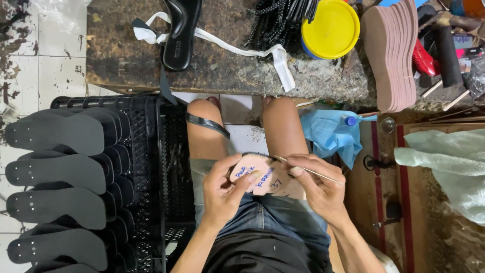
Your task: A worker uses a thin metal tool to detail the edges of a shoe insole before inspecting and aligning it with other shoe components on a cluttered workbench.
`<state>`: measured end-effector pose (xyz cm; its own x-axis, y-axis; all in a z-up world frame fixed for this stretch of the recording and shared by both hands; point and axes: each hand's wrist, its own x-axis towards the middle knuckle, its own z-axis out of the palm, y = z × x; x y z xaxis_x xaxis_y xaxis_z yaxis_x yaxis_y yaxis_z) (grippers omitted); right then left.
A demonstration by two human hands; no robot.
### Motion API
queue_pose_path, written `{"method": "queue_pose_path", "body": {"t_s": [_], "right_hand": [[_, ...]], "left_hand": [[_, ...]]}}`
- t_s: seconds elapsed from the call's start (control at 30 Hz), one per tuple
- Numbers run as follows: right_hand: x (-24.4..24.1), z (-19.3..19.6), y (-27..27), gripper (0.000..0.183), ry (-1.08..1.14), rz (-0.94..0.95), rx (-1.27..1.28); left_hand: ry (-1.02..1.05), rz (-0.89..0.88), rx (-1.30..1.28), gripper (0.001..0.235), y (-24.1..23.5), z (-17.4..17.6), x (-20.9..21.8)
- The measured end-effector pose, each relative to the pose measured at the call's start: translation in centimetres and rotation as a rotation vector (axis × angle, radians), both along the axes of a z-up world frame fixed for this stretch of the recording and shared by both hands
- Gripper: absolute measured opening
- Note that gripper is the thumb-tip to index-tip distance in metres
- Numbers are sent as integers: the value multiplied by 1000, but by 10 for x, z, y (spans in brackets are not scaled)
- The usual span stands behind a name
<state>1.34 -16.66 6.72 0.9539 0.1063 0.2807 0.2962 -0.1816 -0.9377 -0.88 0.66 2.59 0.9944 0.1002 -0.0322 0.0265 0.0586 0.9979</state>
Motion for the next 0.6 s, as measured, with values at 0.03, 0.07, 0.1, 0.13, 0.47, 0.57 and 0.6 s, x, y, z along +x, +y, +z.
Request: {"method": "queue_pose_path", "body": {"t_s": [0.03,0.07,0.1,0.13,0.47,0.57,0.6], "right_hand": [[0,6,1,13,3,-4,1],[0,11,1,13,76,-20,9],[0,17,2,14,150,-39,17],[-1,22,5,14,154,-45,18],[1,28,6,10,85,78,196],[1,29,7,10,65,76,177],[1,30,7,10,60,69,172]], "left_hand": [[3,-4,1,35,1,1,-2],[-50,-4,-9,34,2,1,-3],[-102,-6,-20,33,3,2,-5],[-98,-12,-20,33,5,-1,-9],[-388,-114,47,37,11,8,-10],[-393,-133,56,37,13,8,-11],[-390,-138,66,38,13,8,-11]]}}
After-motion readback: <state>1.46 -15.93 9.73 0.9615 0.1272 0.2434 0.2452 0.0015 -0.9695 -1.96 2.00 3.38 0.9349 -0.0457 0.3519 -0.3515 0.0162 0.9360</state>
